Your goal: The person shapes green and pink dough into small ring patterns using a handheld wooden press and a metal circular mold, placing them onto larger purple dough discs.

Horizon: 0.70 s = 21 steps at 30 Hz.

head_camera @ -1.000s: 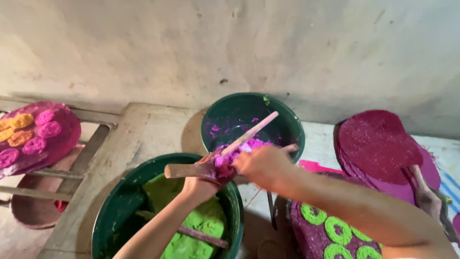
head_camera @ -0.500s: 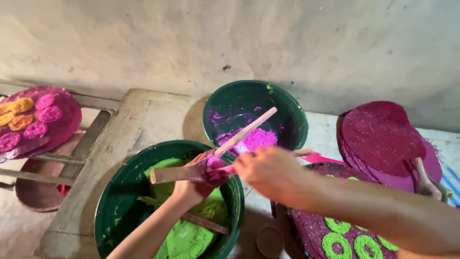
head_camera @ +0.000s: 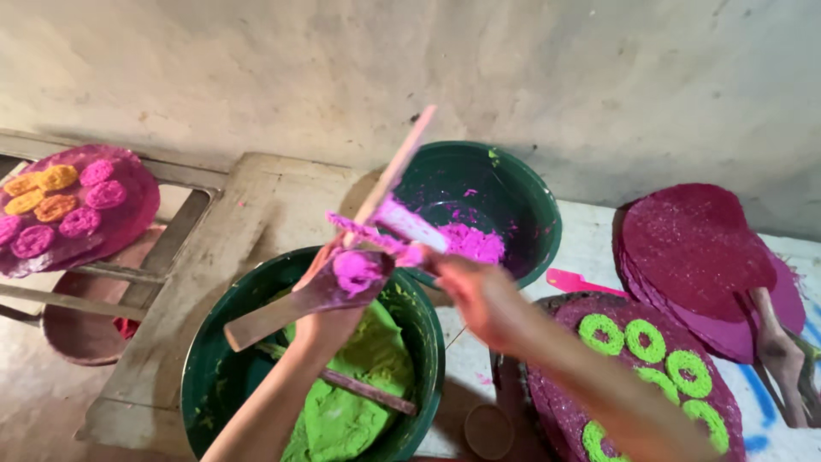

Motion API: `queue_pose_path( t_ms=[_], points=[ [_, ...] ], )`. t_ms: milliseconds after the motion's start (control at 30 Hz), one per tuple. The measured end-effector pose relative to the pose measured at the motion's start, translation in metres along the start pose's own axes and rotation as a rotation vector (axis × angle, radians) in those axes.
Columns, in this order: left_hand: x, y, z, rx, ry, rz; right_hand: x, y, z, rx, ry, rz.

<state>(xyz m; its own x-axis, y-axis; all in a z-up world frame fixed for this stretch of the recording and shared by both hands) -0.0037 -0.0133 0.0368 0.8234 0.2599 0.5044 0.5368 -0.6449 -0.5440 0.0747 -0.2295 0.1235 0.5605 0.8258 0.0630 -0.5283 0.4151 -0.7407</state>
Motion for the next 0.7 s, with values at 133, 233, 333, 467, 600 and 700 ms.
queue_pose_path(
  t_ms=[133,233,333,467,600,700],
  points=[
    [0.020,-0.006,-0.005,0.292,0.128,0.022,-0.014,0.070,-0.026,0.090,-0.389,-0.202],
    [0.026,-0.012,0.004,0.315,0.109,0.055,-0.022,0.083,-0.066,0.254,-0.040,0.037],
    [0.025,-0.002,0.007,0.353,0.057,0.108,-0.008,0.073,-0.101,0.406,0.295,0.108],
    [0.026,0.024,0.004,0.467,0.099,0.091,0.016,0.086,-0.105,0.387,0.043,-0.110],
    [0.035,0.028,0.032,0.489,0.077,0.082,0.002,0.109,-0.100,0.319,-0.040,-0.091],
    [0.033,0.028,0.054,0.484,0.039,0.096,-0.001,0.101,-0.107,0.396,0.059,0.032]
  ],
)
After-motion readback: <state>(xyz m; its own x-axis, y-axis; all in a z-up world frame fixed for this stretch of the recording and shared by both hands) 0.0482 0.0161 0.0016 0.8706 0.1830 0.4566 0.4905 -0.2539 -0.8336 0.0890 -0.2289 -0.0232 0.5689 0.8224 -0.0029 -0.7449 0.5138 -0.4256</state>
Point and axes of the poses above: each hand's wrist, its own x-axis towards the middle knuckle, its own y-axis out of the palm, z = x × y, the point moved 3 cm from there along x, towards the middle knuckle, and after that the axes turned 9 degrees about z, right-handed, at the moved point
